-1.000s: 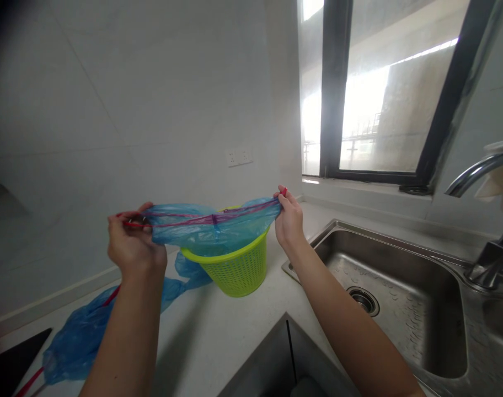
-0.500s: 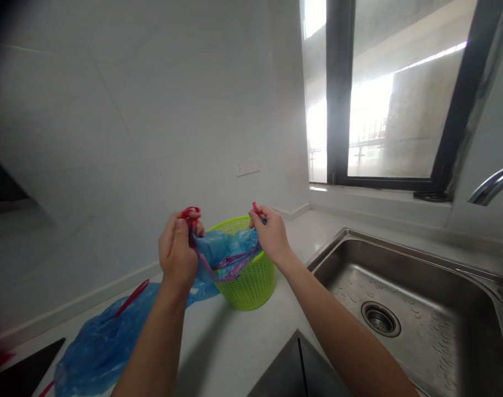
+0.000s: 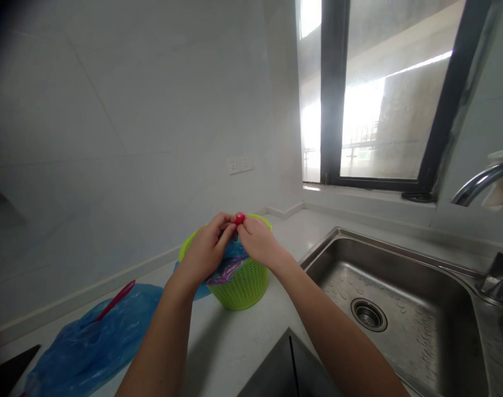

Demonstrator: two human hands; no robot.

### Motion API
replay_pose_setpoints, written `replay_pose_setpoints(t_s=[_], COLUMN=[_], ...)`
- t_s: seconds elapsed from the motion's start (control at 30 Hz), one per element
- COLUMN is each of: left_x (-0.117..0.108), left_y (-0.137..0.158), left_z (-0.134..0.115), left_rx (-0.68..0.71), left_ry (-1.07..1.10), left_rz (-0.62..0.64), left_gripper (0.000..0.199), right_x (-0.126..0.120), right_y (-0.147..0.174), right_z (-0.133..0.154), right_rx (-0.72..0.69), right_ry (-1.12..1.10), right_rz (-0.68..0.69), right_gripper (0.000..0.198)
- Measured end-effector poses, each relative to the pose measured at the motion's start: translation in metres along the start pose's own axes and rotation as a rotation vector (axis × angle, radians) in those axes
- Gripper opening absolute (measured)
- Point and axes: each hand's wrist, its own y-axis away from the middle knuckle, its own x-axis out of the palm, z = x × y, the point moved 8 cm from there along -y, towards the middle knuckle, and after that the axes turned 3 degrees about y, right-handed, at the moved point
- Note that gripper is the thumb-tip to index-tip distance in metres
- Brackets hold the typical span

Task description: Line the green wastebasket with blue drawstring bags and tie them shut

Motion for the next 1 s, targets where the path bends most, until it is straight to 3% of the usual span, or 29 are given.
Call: replay_pose_setpoints(t_s=[0.33,0.53,0.63,0.8,1.0], left_x=[-0.017,-0.022,-0.022,-0.016,-0.02], left_y=[0.002,0.003,0.003,0.003,0.003], left_z=[0.006,-0.003,-0.003,-0.002,-0.004], left_rx=[-0.127,-0.005,0.013,0.01,0.02], left_ry=[-0.226,-0.251,-0.18,0.043,-0.035], left_rz=[-0.248,-0.321,-0.29,-0.195,-0.244], left_gripper=[0.018,0.012,0.015,0.016,0.012], right_x=[-0.001,0.005,0.005,0.002,0.004], right_y=[0.001,0.0,-0.001,-0.002,0.0], right_z=[0.006,-0.005,-0.011,-0.016,-0.018], right_rx=[-0.006,0.058,0.124,0.164,0.171], right_ry=[-0.135,-0.395,-0.538,-0.639,-0.527], right_rz=[-0.006,-0.021,-0.053,-0.096,-0.121], right_gripper=[0.042,0.032,0.027,0.039,0.032])
